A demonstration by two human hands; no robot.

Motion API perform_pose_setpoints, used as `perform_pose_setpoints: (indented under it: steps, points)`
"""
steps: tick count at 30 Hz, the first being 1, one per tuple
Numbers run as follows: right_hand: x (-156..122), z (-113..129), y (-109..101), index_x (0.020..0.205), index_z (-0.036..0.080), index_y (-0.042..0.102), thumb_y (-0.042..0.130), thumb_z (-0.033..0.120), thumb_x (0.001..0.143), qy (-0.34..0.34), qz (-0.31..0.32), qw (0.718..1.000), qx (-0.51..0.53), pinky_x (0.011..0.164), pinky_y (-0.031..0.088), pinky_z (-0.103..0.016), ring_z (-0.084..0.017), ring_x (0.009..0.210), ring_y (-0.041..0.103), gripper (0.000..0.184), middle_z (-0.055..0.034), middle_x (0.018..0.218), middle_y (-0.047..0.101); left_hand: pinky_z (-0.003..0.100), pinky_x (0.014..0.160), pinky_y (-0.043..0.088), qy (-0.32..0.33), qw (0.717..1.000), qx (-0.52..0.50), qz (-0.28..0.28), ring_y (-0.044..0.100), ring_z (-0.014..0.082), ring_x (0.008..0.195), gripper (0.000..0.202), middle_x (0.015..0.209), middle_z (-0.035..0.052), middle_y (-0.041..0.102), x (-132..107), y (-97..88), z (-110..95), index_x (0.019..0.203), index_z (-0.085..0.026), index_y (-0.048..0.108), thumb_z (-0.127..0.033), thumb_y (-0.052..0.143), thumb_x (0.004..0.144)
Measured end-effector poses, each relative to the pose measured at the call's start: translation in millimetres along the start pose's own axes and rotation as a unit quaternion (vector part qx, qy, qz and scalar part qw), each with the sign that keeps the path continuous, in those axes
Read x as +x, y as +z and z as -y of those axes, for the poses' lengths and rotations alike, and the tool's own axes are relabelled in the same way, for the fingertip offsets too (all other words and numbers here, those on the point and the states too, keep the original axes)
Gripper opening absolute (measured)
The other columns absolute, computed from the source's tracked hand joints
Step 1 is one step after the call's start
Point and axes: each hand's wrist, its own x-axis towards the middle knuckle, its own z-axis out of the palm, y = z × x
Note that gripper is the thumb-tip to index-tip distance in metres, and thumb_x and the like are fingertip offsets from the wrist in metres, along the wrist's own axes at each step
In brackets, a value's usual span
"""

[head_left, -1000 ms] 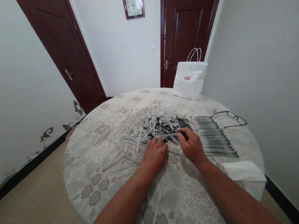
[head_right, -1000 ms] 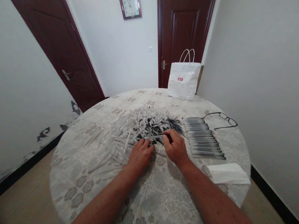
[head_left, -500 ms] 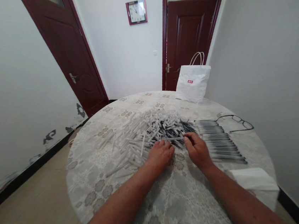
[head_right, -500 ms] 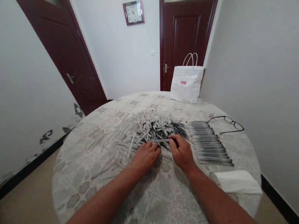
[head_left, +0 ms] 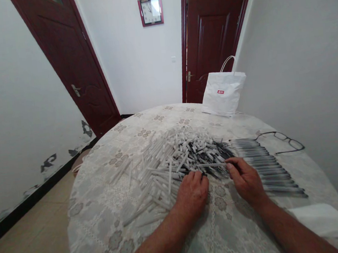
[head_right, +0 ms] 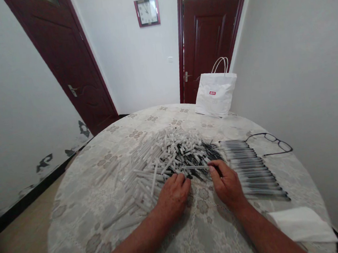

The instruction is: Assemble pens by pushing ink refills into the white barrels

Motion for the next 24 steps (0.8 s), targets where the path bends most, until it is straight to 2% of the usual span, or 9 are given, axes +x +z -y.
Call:
perform_pose_setpoints:
  steps: [3,7,11,15,18,22,24]
  points:
    - [1,-1,-1,0.104,0.022,0.067,0.055,0.041,0.095,0.01,-0.009,1.0,0.006,0.065,0.048,-0.03,-0.02,0.072,0.064,0.024,-0.0034,0.083,0.069,0.04,0.084,0.049,-0.01,0.999,-0.037,-0.021,0.054,0.0264,0.095,0.024,0.105,0.0128,0.059,1,3.9,2,0.112,-0.017,0.061,-0.017,0.042,0.098]
    - [4,1,-5,0.106,0.022,0.066,0.055,0.039,0.096,0.022,-0.03,0.999,0.029,0.063,0.048,-0.029,-0.019,0.069,0.062,0.023,-0.0028,0.079,0.067,0.039,0.089,0.05,-0.031,0.991,-0.098,-0.091,0.056,0.0258,0.098,0.034,0.106,0.0131,0.06,0,11.5,9,0.129,-0.016,0.056,-0.014,0.042,0.098]
    - [8,5,-9,0.107,0.021,0.065,0.052,0.039,0.097,0.045,-0.054,0.995,0.072,0.059,0.045,-0.028,-0.015,0.061,0.057,0.024,0.0001,0.072,0.062,0.037,0.095,0.049,-0.048,0.972,-0.179,-0.147,0.057,0.024,0.104,0.036,0.11,0.0123,0.06,0,12.5,15,0.129,-0.017,0.055,-0.01,0.043,0.096]
    - [10,9,-12,0.108,0.021,0.065,0.049,0.04,0.098,0.053,-0.073,0.989,0.117,0.057,0.043,-0.027,-0.015,0.059,0.054,0.026,0.0014,0.068,0.059,0.038,0.1,0.047,-0.052,0.95,-0.241,-0.193,0.056,0.0231,0.109,0.032,0.111,0.0119,0.061,-1,1.1,16,0.125,-0.018,0.057,-0.012,0.044,0.096]
    - [9,12,-15,0.106,0.021,0.064,0.05,0.039,0.098,0.049,-0.079,0.986,0.14,0.056,0.042,-0.027,-0.015,0.059,0.053,0.025,0.002,0.067,0.057,0.037,0.098,0.047,-0.061,0.933,-0.281,-0.215,0.058,0.0218,0.106,0.027,0.108,0.0105,0.062,-1,-10.1,13,0.117,-0.019,0.062,-0.013,0.046,0.096]
    - [5,18,-19,0.101,0.02,0.063,0.052,0.037,0.096,0.028,-0.062,0.986,0.153,0.054,0.04,-0.027,-0.015,0.057,0.051,0.021,0.0025,0.065,0.055,0.035,0.092,0.048,-0.1,0.909,-0.344,-0.212,0.061,0.0207,0.1,0.022,0.104,0.0078,0.065,0,-24.3,13,0.11,-0.022,0.069,-0.019,0.054,0.094]
    - [3,22,-20,0.1,0.021,0.064,0.052,0.036,0.096,0.01,-0.048,0.989,0.14,0.055,0.04,-0.027,-0.015,0.059,0.051,0.02,0.0021,0.066,0.055,0.034,0.086,0.049,-0.151,0.878,-0.413,-0.187,0.064,0.0206,0.095,0.023,0.099,0.0064,0.068,0,-32.0,13,0.112,-0.023,0.071,-0.026,0.057,0.094]
